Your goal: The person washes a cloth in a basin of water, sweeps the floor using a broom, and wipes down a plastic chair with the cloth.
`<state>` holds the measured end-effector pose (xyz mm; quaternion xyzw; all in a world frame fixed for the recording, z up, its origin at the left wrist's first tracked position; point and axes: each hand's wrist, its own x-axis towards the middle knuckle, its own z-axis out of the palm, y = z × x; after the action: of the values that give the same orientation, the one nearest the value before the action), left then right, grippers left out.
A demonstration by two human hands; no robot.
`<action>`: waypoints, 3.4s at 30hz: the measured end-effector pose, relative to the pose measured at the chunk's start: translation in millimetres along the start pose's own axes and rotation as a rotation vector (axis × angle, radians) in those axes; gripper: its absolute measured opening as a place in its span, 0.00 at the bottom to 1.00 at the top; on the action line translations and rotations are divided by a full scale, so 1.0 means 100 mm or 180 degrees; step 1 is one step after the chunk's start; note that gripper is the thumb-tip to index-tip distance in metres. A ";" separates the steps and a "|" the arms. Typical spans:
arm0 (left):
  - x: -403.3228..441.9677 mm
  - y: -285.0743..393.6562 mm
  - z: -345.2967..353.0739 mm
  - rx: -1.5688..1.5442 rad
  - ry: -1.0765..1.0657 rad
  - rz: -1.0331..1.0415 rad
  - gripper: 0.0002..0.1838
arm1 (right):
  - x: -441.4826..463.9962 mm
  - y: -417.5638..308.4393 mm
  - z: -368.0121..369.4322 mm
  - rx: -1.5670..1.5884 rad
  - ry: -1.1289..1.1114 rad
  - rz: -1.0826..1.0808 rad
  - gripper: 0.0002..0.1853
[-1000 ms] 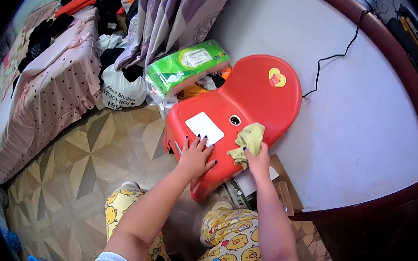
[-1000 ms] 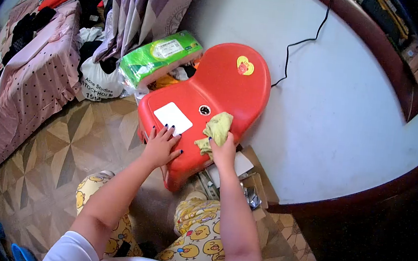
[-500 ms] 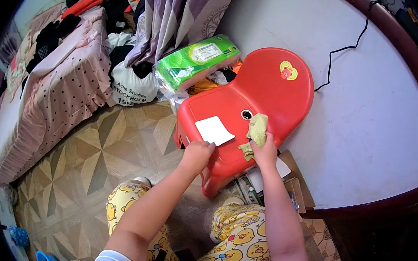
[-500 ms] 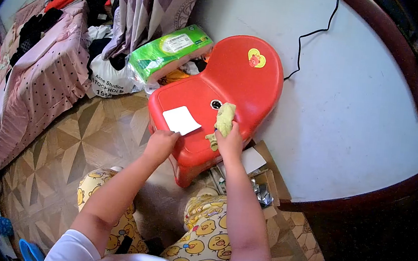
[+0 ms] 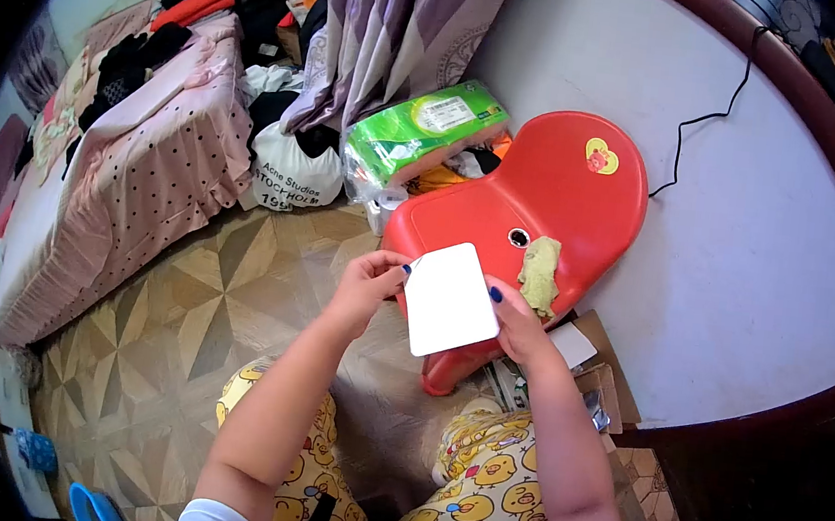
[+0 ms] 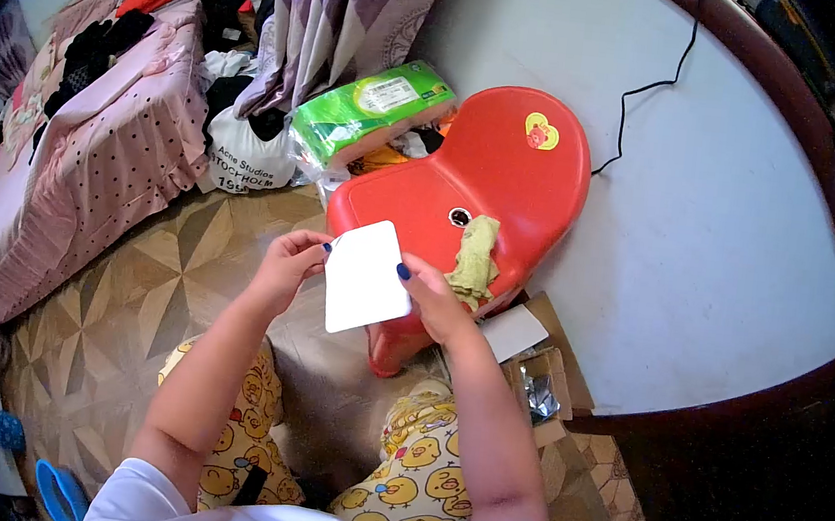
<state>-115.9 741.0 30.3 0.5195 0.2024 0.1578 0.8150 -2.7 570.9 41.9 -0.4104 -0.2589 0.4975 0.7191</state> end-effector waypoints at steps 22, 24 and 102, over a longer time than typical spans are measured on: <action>-0.25 0.04 -0.28 0.1757 -0.0739 -0.0175 0.07 | 0.22 0.30 0.31 0.0440 -0.0023 0.0414 0.16; -0.27 0.05 -0.25 0.2107 -0.0744 -0.0107 0.08 | 0.27 0.36 0.25 -0.1670 -0.0037 0.0100 0.14; -0.66 -1.27 -0.46 -0.0265 0.1972 -0.0337 0.42 | -0.04 -0.14 -1.10 -0.2624 0.2038 -0.0972 0.32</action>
<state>-189.5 693.8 -91.5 0.4017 0.4611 0.2740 0.7423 88.8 528.7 -4.7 -0.7471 -0.2572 0.0948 0.6056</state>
